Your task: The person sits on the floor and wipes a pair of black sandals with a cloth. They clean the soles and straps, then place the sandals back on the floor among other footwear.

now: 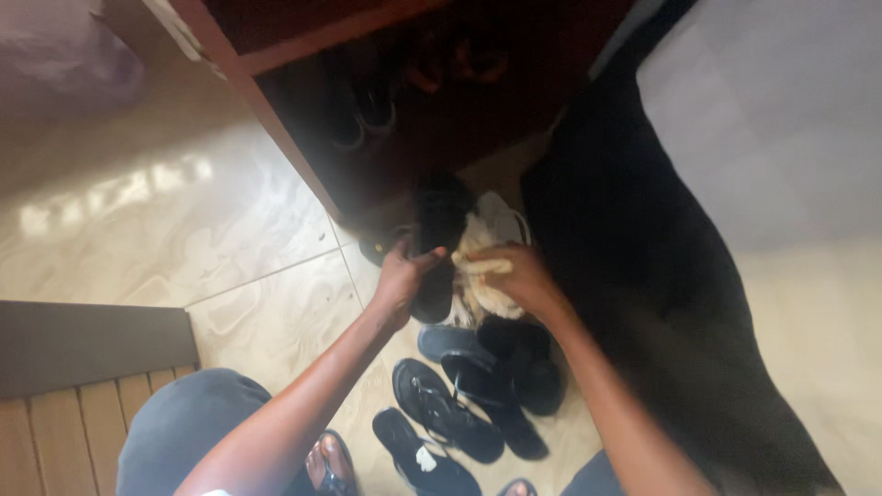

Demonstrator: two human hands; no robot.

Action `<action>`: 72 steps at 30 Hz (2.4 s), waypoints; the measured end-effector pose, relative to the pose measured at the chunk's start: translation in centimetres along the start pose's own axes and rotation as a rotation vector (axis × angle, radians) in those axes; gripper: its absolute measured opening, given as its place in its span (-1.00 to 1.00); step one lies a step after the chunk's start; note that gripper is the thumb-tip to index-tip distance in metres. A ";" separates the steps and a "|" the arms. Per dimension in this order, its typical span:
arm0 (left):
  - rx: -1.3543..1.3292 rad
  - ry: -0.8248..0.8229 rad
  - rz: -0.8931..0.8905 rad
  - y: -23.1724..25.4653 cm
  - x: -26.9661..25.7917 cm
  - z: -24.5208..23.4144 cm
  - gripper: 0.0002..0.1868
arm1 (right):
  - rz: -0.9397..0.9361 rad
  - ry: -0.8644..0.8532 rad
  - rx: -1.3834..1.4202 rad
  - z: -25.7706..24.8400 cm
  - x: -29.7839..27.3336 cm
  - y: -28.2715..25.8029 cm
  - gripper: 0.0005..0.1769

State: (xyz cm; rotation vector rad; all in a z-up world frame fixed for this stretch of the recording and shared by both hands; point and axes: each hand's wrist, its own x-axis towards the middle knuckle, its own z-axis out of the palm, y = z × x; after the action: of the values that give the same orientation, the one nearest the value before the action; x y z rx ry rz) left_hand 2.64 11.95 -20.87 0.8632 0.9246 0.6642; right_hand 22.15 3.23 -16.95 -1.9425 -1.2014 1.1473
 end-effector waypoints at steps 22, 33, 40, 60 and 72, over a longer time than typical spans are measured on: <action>0.449 0.549 0.481 -3.6 34.2 -4.5 -0.55 | 0.052 0.207 0.151 -2.0 -2.3 0.2 -0.53; 0.436 0.578 0.398 -18.5 19.3 -5.3 -0.78 | 0.237 0.355 0.078 -6.5 -3.2 0.3 -0.59; 0.288 0.744 0.212 -15.8 8.4 -6.5 -0.84 | 0.060 0.434 0.313 -11.1 -9.0 -3.7 -0.68; 0.579 0.082 0.629 -10.0 35.6 -6.1 -0.63 | 0.025 0.467 -0.766 4.1 8.7 19.6 -0.49; 0.885 0.253 0.575 -18.4 47.5 1.7 -0.73 | -0.006 0.509 -0.801 4.7 11.2 18.8 -0.36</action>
State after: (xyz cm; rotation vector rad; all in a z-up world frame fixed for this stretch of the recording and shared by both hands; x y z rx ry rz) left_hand 28.04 40.00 -55.03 1.9117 1.2304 0.8737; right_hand 28.16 5.46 -38.39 -2.5683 -1.4808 0.0883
